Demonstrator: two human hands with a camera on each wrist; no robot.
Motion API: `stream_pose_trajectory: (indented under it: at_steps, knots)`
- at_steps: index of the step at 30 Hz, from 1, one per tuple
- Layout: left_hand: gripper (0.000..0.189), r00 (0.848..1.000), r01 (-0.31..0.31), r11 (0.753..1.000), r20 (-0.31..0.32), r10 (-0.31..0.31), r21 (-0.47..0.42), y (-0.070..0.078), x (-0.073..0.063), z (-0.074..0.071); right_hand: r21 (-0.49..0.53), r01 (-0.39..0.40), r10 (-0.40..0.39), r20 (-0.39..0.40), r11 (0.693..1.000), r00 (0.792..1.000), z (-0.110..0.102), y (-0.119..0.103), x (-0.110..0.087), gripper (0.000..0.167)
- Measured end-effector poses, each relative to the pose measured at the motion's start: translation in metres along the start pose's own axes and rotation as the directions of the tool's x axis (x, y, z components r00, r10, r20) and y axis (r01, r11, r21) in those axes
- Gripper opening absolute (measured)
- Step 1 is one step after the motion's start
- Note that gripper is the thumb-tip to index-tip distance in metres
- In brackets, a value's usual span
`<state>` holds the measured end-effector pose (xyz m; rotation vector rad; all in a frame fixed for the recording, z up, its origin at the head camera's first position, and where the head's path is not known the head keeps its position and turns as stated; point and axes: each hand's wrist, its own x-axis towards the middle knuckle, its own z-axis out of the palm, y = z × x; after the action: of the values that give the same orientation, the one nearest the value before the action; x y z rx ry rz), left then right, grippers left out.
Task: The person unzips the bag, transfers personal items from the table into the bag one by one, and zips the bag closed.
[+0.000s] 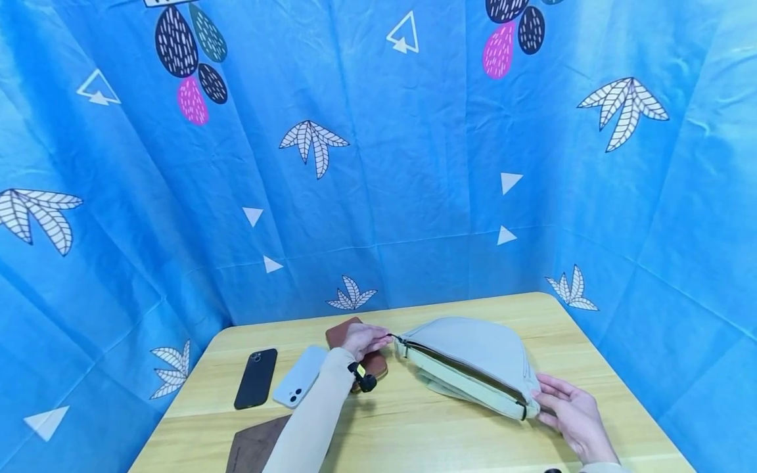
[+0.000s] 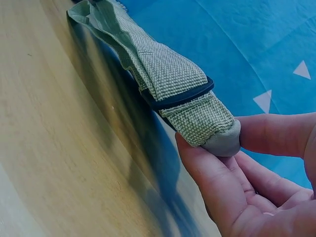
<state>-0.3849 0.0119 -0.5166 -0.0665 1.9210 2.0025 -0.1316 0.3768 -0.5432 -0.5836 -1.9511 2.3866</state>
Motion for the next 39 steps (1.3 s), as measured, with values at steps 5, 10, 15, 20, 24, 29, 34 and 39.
stream_pose_trajectory:
  at_steps: [5,10,15,20,24,29,34,39]
  knots:
    - [0.032,1.0,-0.009,1.0,-0.001,0.009,-0.003,-0.002,0.001,0.002,-0.01,-0.012,0.012,0.011,1.0,1.0,-0.001,0.0,0.001,0.032]
    - [0.032,1.0,-0.025,1.0,0.001,0.025,0.0,0.001,-0.008,0.003,-0.013,-0.018,0.018,0.016,1.0,1.0,-0.001,-0.002,0.0,0.032]
    - [0.03,0.999,-0.033,0.999,0.005,0.033,0.011,0.008,-0.021,0.004,-0.018,-0.017,0.018,0.011,1.0,1.0,0.001,-0.002,-0.001,0.033]
    - [0.028,0.999,-0.037,0.999,0.01,0.037,0.011,0.011,-0.026,0.003,-0.023,-0.016,0.016,0.022,1.0,1.0,0.001,-0.001,0.0,0.029]
    - [0.025,0.999,-0.046,0.999,-0.003,0.046,0.026,0.008,-0.023,0.004,-0.035,-0.023,0.024,0.027,0.999,0.999,0.0,-0.001,0.001,0.025]
    - [0.027,0.998,-0.068,0.997,-0.007,0.068,0.024,-0.003,-0.008,0.001,-0.076,-0.033,0.035,0.019,0.997,0.999,0.0,-0.001,0.002,0.022]
    - [0.027,0.997,-0.072,0.997,-0.02,0.073,0.034,-0.01,0.005,-0.002,-0.094,-0.053,0.055,0.022,0.994,0.998,0.001,-0.002,0.001,0.019]
    - [0.024,0.996,-0.079,0.993,-0.025,0.081,0.088,-0.01,0.007,-0.004,-0.163,-0.082,0.085,0.015,0.983,0.996,0.0,-0.005,0.001,0.047]
